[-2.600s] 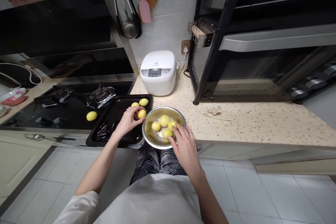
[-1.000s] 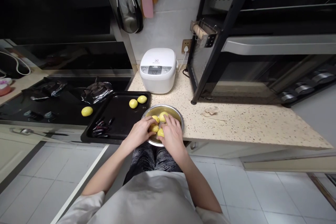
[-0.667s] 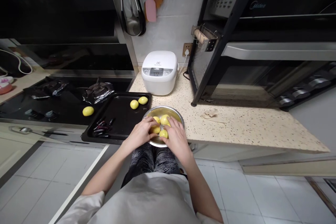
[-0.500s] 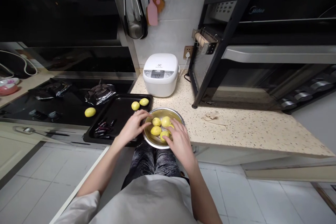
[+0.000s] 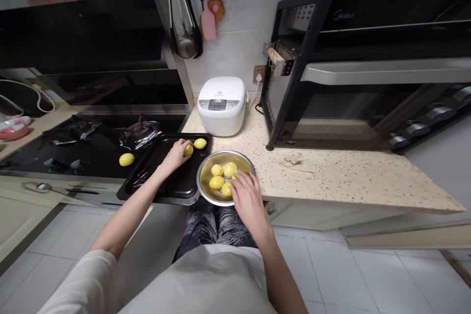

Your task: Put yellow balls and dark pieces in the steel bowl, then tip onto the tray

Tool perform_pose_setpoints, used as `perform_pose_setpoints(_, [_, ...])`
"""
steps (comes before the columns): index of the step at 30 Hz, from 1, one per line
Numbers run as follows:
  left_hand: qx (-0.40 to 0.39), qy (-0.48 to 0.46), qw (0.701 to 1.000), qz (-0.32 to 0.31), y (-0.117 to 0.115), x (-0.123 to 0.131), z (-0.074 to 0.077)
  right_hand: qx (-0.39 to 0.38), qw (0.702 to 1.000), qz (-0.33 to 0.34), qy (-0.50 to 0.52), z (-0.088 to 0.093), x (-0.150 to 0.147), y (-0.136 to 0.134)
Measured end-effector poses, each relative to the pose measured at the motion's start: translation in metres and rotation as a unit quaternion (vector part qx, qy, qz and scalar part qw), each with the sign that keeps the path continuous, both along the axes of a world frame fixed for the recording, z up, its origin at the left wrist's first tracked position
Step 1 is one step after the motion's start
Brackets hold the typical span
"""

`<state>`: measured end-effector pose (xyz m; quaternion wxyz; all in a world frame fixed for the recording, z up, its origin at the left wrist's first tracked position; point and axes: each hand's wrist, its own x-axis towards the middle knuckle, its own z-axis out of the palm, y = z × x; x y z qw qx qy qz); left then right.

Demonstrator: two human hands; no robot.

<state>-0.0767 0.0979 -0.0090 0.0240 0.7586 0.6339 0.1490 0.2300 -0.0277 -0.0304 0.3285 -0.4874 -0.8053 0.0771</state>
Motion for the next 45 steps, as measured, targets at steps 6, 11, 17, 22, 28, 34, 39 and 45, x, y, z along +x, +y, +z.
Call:
perform_pose_setpoints(6, [0.068,-0.141,0.987,-0.041,-0.032,0.017,0.017,0.012,0.999,-0.030,-0.004,0.000,0.003,0.012])
perform_pose_setpoints(11, [0.029,-0.313,0.935,-0.164,-0.070,0.060,0.025,-0.005,0.998,-0.048,-0.046,0.008,0.003,0.033])
perform_pose_setpoints(17, [-0.009,-0.327,0.924,-0.200,-0.080,0.096,0.011,-0.014,0.992,-0.008,-0.121,0.010,-0.005,0.058])
perform_pose_setpoints(22, [-0.028,-0.321,0.925,-0.203,-0.078,0.099,0.001,-0.019,0.989,0.022,-0.142,0.006,-0.012,0.072])
perform_pose_setpoints(28, [0.001,-0.295,0.928,-0.228,-0.079,0.101,0.003,0.004,0.987,-0.020,-0.158,0.012,-0.017,0.071])
perform_pose_setpoints(34, [-0.006,-0.262,0.939,-0.224,-0.079,0.102,0.005,0.008,0.983,-0.059,-0.176,0.015,-0.022,0.066])
perform_pose_setpoints(39, [-0.022,-0.239,0.948,-0.208,-0.080,0.102,0.005,-0.032,0.985,-0.060,-0.160,0.015,-0.023,0.067])
perform_pose_setpoints(45, [-0.036,-0.232,0.951,-0.200,-0.079,0.102,0.008,-0.022,0.988,-0.105,-0.113,0.017,-0.021,0.063])
